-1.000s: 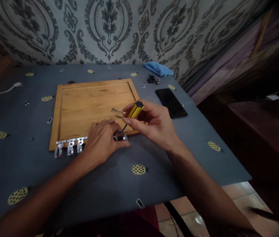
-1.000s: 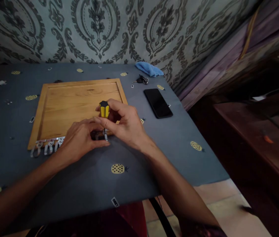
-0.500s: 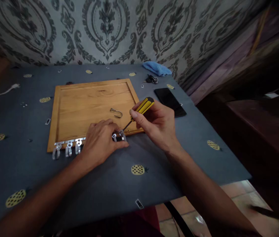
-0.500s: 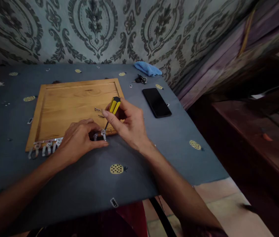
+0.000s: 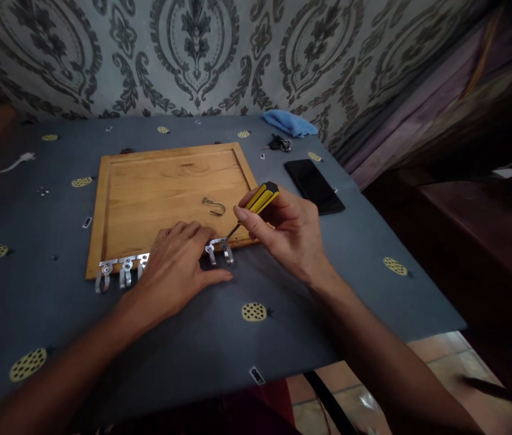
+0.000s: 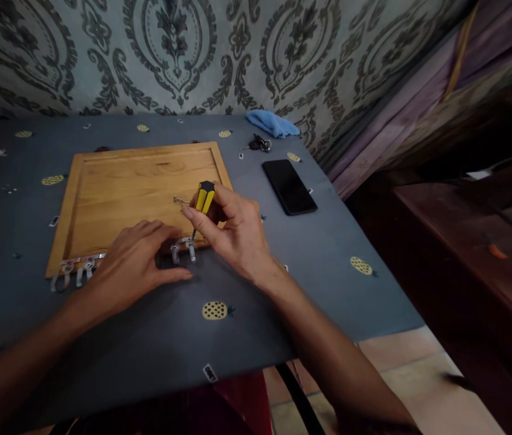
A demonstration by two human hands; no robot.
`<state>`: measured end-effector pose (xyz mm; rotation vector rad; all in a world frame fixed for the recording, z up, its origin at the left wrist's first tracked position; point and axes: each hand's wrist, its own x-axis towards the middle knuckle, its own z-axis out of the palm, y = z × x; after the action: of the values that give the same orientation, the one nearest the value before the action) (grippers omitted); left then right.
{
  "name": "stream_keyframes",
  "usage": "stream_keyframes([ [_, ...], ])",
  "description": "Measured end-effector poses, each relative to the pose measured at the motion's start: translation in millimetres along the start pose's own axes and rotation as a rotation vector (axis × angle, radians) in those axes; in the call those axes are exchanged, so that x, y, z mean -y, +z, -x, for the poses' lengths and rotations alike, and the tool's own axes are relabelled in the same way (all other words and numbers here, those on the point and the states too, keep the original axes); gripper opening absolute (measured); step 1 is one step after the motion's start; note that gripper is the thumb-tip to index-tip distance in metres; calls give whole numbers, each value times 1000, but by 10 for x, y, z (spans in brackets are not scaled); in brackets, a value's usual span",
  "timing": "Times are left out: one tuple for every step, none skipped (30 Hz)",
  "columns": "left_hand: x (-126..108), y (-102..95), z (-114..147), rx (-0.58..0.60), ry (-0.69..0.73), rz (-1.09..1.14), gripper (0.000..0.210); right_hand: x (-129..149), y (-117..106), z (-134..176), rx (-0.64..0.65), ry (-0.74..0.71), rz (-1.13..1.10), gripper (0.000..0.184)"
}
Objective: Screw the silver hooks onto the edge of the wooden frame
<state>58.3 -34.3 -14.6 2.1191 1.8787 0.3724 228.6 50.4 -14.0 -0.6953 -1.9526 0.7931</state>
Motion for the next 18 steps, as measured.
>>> stream_keyframes([
  [19, -11, 22, -4, 0, -11, 50, -4, -4, 1, -3, -6, 0, 17],
  [35, -22, 39, -2, -5, -25, 49, -7, -7, 1, -3, -12, 0, 16],
  [48, -32, 51, 5, -12, -35, 47, -8, -9, -1, -4, -18, 3, 16],
  [56, -40, 58, 13, -18, -39, 46, -8, -10, -3, -2, -23, 10, 16],
  [60, -44, 61, 19, -23, -39, 46, -6, -10, -6, 0, -29, 16, 16],
  [62, -43, 61, 22, -26, -38, 46, -3, -9, -8, 3, -34, 20, 15],
  [61, -39, 60, 23, -29, -38, 45, 1, -8, -9, 3, -37, 21, 15],
  [59, -31, 57, 23, -31, -39, 45, 5, -6, -10, 4, -40, 18, 14],
  [57, -22, 54, 23, -33, -39, 45, 9, -4, -9, 4, -44, 14, 13],
  [56, -13, 50, 22, -33, -39, 44, 13, -3, -7, 3, -48, 10, 12],
  [56, -5, 46, 22, -34, -38, 43, 16, -1, -5, 2, -49, 9, 11],
  [57, 1, 42, 22, -35, -37, 41, 20, 0, -3, 3, -48, 12, 11],
  [59, 4, 38, 23, -35, -36, 39, 22, 1, -1, 3, -48, 19, 12],
  [61, 5, 33, 25, -36, -35, 38, 24, 2, 1, 3, -45, 27, 13],
  [64, 3, 29, 27, -39, -34, 36, 25, 2, 1, 2, -40, 34, 14],
  [66, 0, 25, 32, -40, -31, 35, 25, 3, 1, 0, -37, 40, 15],
  [68, -5, 22, 35, -39, -27, 35, 25, 3, 0, -1, -35, 44, 17],
  [69, -9, 21, 37, -36, -22, 34, 25, 3, -2, -2, -34, 46, 18],
])
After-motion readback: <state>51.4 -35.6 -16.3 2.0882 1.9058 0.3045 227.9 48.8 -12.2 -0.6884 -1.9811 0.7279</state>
